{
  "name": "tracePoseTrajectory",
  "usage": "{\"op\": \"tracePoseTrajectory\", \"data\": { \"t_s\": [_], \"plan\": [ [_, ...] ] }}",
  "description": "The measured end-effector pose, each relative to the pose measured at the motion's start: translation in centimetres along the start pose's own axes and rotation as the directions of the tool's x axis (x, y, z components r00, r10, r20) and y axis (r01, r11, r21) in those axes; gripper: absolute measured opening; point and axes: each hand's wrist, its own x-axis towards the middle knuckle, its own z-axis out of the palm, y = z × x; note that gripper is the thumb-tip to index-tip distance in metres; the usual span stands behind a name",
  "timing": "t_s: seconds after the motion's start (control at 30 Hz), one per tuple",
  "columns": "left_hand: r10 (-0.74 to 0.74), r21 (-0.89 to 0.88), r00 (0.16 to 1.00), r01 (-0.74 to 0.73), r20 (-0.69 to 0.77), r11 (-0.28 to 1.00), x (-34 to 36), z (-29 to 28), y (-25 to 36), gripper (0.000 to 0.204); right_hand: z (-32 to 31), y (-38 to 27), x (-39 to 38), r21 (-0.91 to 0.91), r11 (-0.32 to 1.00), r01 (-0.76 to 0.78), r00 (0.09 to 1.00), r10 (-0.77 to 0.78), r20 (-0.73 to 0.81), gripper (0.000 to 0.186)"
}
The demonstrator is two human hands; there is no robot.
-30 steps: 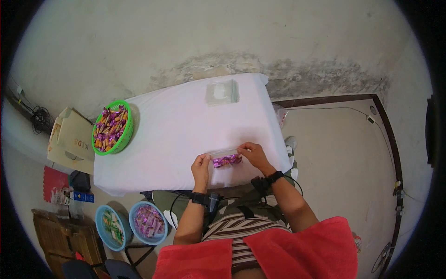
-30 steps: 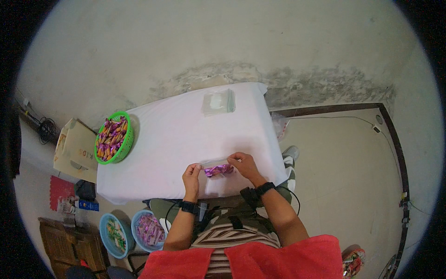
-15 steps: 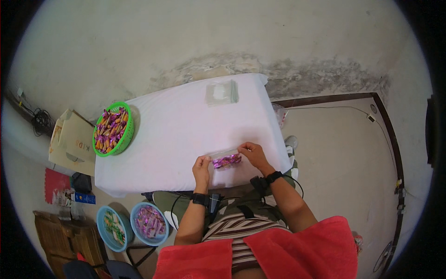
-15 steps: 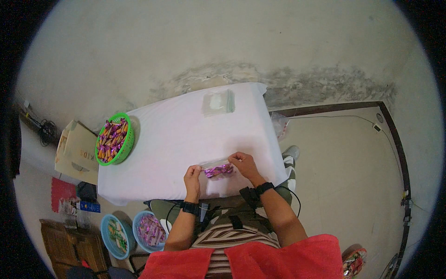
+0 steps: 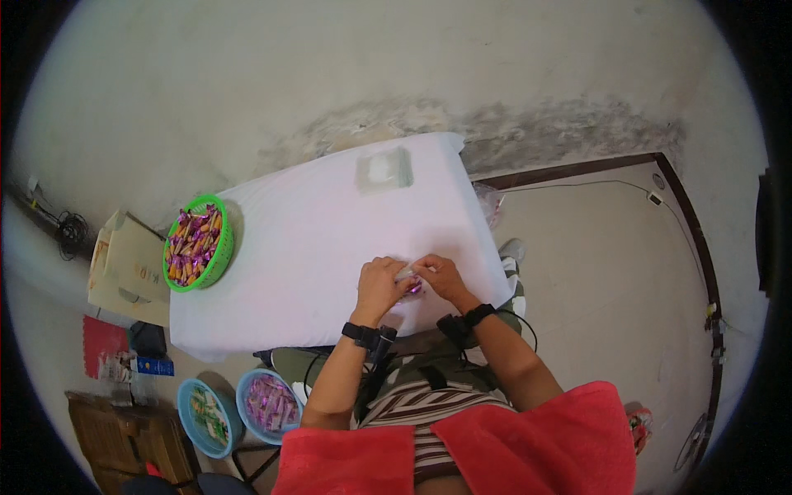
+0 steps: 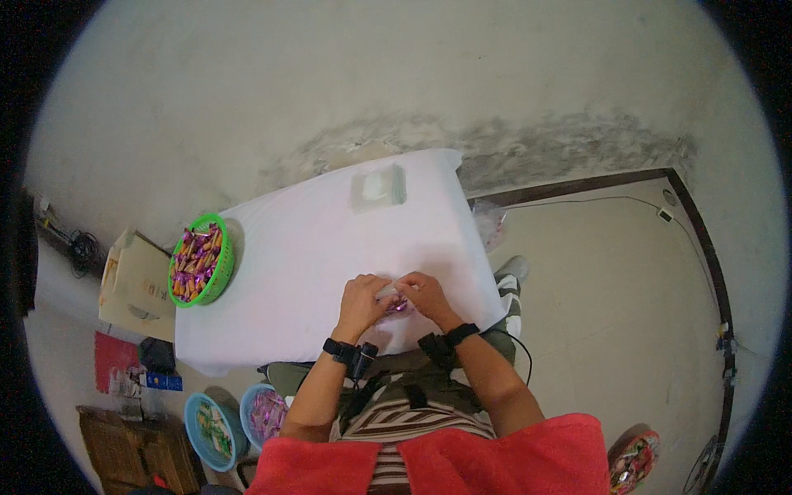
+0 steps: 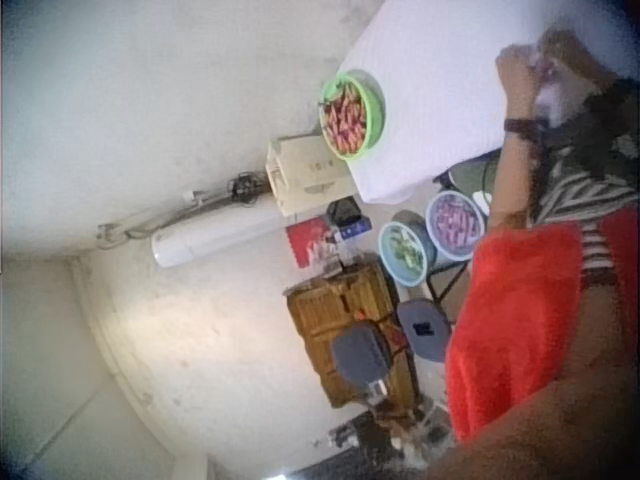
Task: The person picks up several wrapped candies from a green basket and arranges them in a row on the table before placing them into a plastic bag by hand.
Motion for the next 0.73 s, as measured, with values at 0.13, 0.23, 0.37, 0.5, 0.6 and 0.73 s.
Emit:
{"op": "tracePoseTrajectory", "data": {
  "t_s": [0.13,0.23,0.37,0.5,0.6,0.73],
  "plan": [
    [-0.056,-0.03,0.998,0.056,0.018,0.998,0.7,0.9,-0.1,0.017,-0.3,0.4,-0.2,-0.008,0.998,0.055,0.998,-0.055,0.005,0.014],
    [-0.047,-0.098,0.999,0.046,-0.01,0.994,0.2,1.1,-0.5,0.015,-0.3,0.1,-0.4,-0.036,0.996,0.08,0.997,-0.08,0.006,0.014],
    [-0.072,-0.126,0.997,0.07,-0.016,0.99,-0.7,0.3,-1.8,0.012,-0.6,-0.6,-0.1,-0.101,0.984,0.148,0.989,-0.148,-0.002,0.014],
    [-0.082,-0.154,0.997,0.079,-0.014,0.985,-2.1,-0.9,-2.8,0.013,-0.1,-1.3,0.1,-0.132,0.981,0.143,0.99,-0.143,0.012,0.015],
    [-0.105,-0.177,0.994,0.097,-0.035,0.979,-3.2,-2.4,-2.8,0.014,0.9,-2.3,0.6,-0.123,0.973,0.197,0.98,-0.192,0.049,0.015],
    [-0.362,-0.368,0.928,0.306,-0.092,0.878,-6.3,-4.8,-4.7,0.012,3.9,-1.2,2.1,-0.02,0.987,0.159,0.984,-0.161,-0.081,0.015]
  ]
}}
